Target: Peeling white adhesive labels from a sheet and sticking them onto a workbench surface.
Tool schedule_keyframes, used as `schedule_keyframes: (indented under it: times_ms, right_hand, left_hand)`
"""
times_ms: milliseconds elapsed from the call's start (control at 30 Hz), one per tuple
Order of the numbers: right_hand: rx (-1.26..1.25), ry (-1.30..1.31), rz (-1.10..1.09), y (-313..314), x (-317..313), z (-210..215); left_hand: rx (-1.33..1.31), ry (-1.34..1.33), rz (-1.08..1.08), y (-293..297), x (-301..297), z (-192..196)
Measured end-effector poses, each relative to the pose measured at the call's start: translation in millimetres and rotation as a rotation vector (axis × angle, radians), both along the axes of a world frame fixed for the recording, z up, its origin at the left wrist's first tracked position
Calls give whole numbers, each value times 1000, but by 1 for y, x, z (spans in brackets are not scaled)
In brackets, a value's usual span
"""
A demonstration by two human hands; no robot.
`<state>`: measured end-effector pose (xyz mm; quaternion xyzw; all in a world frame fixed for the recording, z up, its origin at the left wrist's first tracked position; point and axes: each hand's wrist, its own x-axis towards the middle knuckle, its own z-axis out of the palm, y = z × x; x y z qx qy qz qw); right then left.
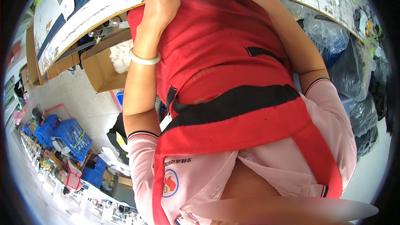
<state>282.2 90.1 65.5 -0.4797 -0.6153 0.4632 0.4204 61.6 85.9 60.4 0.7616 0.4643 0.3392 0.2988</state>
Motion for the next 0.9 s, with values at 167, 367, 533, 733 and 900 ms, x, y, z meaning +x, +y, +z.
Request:
schedule_keyframes:
  times_ms: [167,367,533,733,900]
  right_hand:
    - [-176,195,-47,0,-1,-8]
    - [-260,26,-26,7,-2,-4]
    - [-357,-20,75,9,-6,-5]
    - [-428,-11,88,13,-5,-7]
    - [-438,-7,70,10,-6,-12]
  left_hand:
    - [-32,-66,30,-9,0,6]
    - [-88,-258,88,-49,-15,-33]
    - [-370,-335,77,-72,-15,-63]
    - [-432,-338,75,-70,-16,-68]
    - [-447,-340,67,-70,-16,-70]
